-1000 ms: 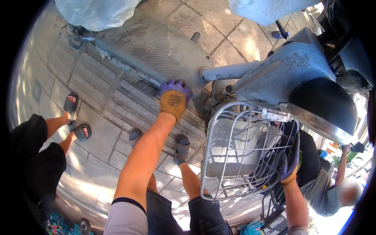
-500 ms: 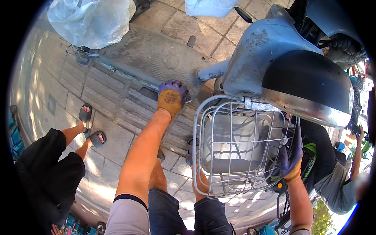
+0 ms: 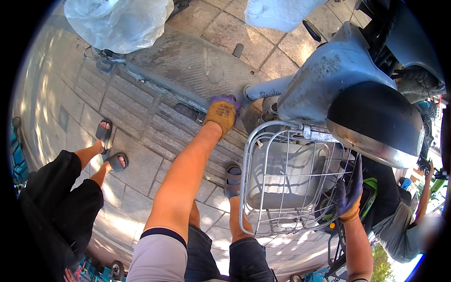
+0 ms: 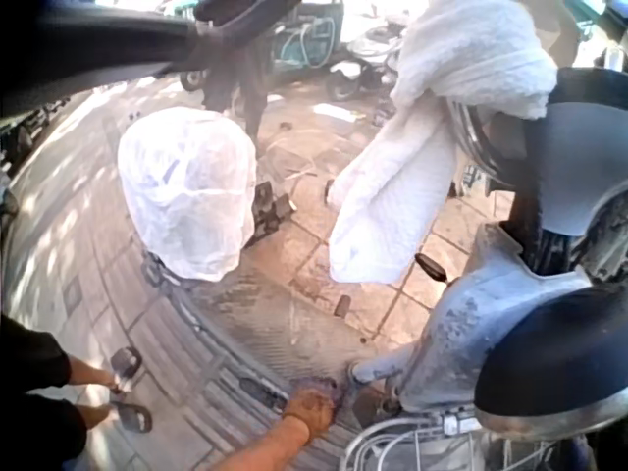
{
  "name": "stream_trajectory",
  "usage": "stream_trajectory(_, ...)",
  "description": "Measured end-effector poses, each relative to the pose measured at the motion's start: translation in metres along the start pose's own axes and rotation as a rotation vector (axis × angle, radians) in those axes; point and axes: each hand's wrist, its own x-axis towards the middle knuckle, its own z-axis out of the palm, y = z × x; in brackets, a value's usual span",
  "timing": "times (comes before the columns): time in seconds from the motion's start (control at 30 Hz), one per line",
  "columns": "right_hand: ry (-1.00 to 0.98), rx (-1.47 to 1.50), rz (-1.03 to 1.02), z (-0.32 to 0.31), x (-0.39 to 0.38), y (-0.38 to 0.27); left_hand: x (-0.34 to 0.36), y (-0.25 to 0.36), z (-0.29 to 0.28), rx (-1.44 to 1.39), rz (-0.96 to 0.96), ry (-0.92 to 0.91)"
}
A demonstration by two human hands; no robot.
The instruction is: The person sits on the sidewalk and uses a power drill to remove screws from the floorboard of a scooter. They then remove the floorboard and proceed to detach the handlebars from the scooter's stem.
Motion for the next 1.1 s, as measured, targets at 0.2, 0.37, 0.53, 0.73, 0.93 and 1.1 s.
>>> stream_trajectory(0.2,-0.029,-0.048,0.004,-0.003,0.0,0.005,0.007,-0.024,0.007,-0.156,0.004,-0.027)
stream_trajectory(0.37,-0.02,-0.053,0.004,-0.004,-0.007,0.01,0.021,-0.013,-0.021,-0.22,-0.124,-0.273)
stream_trajectory(0.53,-0.029,-0.029,0.006,-0.002,-0.004,0.009,0.043,-0.013,-0.036,-0.085,-0.248,-0.441)
stream_trajectory(0.73,-0.015,-0.07,-0.016,-0.002,-0.005,0.011,0.047,0.005,-0.053,0.018,-0.275,-0.548)
stream_trajectory(0.93,0.008,-0.018,-0.049,0.0,0.0,0.006,0.043,-0.03,-0.016,-0.193,-0.169,-0.429)
stream_trajectory(1.1,-0.005,0.092,-0.032,0.003,0.0,0.0,0.048,-0.019,-0.029,-0.185,-0.142,-0.468)
